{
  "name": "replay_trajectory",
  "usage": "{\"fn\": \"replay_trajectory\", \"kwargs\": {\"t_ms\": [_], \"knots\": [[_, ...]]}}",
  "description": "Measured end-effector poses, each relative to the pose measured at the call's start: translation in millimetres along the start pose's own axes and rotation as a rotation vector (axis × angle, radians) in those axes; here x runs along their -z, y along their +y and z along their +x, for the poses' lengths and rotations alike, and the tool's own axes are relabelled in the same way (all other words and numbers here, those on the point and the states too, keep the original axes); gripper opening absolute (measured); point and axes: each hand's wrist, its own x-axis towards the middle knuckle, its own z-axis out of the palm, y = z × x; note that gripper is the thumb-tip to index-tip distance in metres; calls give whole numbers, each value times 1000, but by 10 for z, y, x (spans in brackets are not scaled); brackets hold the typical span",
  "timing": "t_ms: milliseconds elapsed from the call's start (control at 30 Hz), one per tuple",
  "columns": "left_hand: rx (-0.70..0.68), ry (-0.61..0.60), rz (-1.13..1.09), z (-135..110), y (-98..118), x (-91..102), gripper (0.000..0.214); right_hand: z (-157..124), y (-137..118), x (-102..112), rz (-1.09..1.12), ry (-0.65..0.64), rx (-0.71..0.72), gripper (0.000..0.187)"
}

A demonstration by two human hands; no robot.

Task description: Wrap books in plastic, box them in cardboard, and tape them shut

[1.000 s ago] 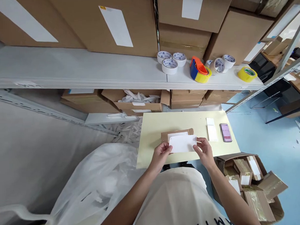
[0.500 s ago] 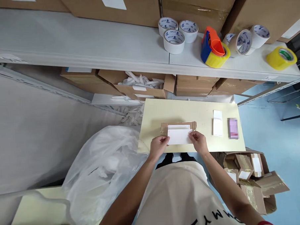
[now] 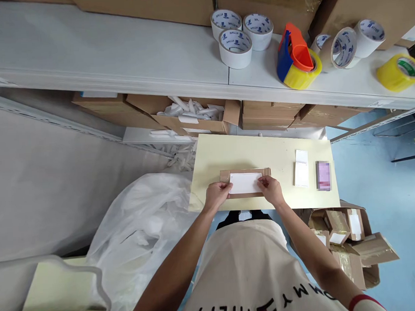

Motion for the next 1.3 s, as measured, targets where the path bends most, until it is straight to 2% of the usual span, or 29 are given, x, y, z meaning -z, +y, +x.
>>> {"fn": "replay_trajectory", "kwargs": {"t_ms": [267, 367, 500, 633, 700, 767, 833, 900, 967, 1033, 1167, 1233, 1300], "knots": [[-49, 37, 175, -13, 59, 24, 24, 26, -13, 17, -191, -40, 28, 15], [-53, 26, 310, 2, 123, 28, 29, 38, -69, 28, -279, -78, 30, 17], [-98, 80, 559, 32, 179, 72, 30, 17, -186, 51, -440, -141, 31, 18], [-126, 140, 672, 5, 123, 168, 34, -59, -243, 146, -607, -149, 17, 22], [-235, 210, 690, -35, 62, 191, 26, -102, -245, 201, -691, -131, 40, 20], [-483, 255, 692, -73, 2, 168, 19, -137, -241, 210, -730, -83, 166, 20], [-791, 203, 696, -88, -43, 104, 32, -159, -232, 147, -722, -54, 373, 34], [-993, 86, 737, -66, -77, 28, 53, -169, -206, 28, -728, -102, 538, 55], [-1037, -12, 810, -13, -111, -13, 67, -174, -155, -86, -782, -181, 569, 67], [-1008, -54, 884, 51, -150, 13, 69, -183, -83, -133, -851, -201, 503, 68], [-974, -32, 967, 121, -226, 209, 71, -233, 43, -15, -904, -75, 396, 71], [-1001, -27, 983, 109, -253, 287, 77, -276, 63, 35, -892, -24, 419, 74], [-1083, -84, 987, 74, -280, 308, 82, -330, 59, 1, -867, -7, 493, 76]]}}
